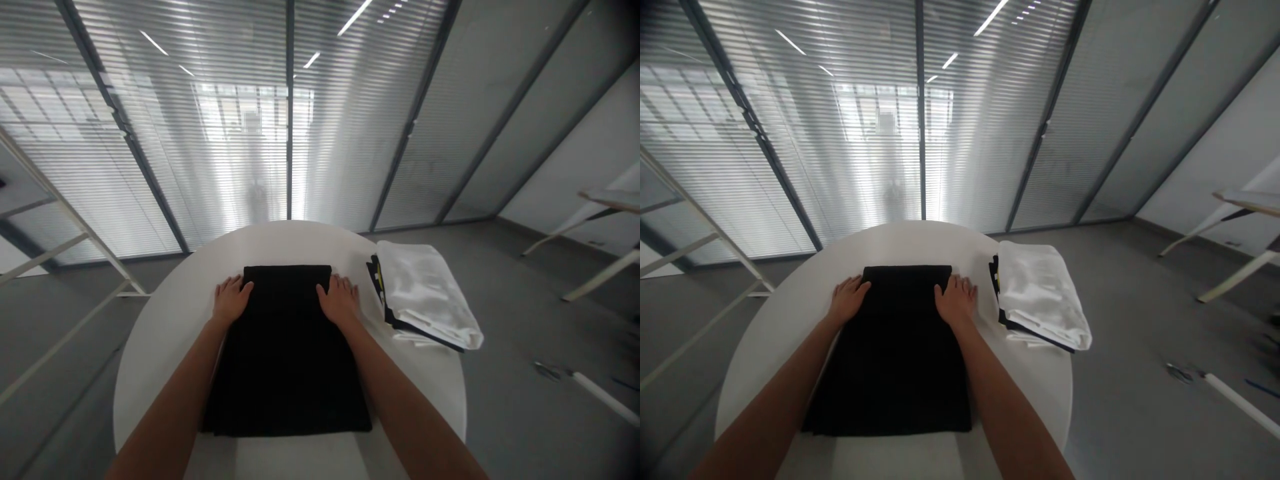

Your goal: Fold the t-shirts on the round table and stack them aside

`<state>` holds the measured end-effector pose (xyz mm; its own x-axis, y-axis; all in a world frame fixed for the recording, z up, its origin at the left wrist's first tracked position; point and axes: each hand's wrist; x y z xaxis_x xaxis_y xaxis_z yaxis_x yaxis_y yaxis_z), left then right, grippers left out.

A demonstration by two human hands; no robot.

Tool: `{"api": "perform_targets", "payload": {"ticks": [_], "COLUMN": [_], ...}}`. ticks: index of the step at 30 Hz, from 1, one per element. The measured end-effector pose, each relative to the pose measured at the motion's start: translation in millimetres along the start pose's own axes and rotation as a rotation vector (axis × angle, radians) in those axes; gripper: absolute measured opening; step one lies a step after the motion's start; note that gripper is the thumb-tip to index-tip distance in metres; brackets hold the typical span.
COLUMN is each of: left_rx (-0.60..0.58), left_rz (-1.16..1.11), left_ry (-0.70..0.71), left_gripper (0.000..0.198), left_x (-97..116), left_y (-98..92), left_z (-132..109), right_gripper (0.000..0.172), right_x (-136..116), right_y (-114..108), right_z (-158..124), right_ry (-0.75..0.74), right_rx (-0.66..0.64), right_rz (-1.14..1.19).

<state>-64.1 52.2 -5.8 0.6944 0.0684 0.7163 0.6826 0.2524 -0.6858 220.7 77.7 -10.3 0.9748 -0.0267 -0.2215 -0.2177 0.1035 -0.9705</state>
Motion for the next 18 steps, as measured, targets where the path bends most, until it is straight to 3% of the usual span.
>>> {"api": "perform_targets", "payload": {"ticks": [4, 8, 11, 15, 18], "left_rx": [-0.009, 0.101, 0.21, 0.313, 0.275], "left_rz": [-0.559, -0.899, -1.179, -1.34, -1.365], "left_ry": [-0.045, -0.112, -0.157, -0.227, -0.3], "left_gripper": [0.054, 0.057, 0.043, 0.033, 0.036], "left_x": [10.2, 15.1, 16.8, 14.2, 9.3], "left_y": [1.4, 5.3, 5.2, 3.8, 1.5], "left_z": [-12.4, -22.9, -25.1, -21.4, -16.2], "right_gripper": [0.066, 0.062, 0.058, 0.054, 0.053], "right_x": [2.5, 7.5, 12.9, 16.2, 15.7], "right_y": [-2.2, 0.0, 2.1, 4.8, 8.8], "right_z": [1.1, 3.0, 5.9, 12.5, 17.1], "right_ry": [-0.019, -0.047, -0.105, -0.169, -0.144], "right_rx": [0.014, 0.109, 0.169, 0.234, 0.213], "right_rz": [0.072, 0.235, 0.47, 0.878, 1.086]}}
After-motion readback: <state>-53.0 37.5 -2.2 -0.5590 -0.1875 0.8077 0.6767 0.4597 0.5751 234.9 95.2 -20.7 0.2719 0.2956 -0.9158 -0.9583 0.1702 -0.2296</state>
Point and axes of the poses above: each hand's wrist, its own z-axis towards the middle knuckle, its own y-axis out of the palm, x = y × z, and after that the axes turned 10 degrees about -z, right-handed
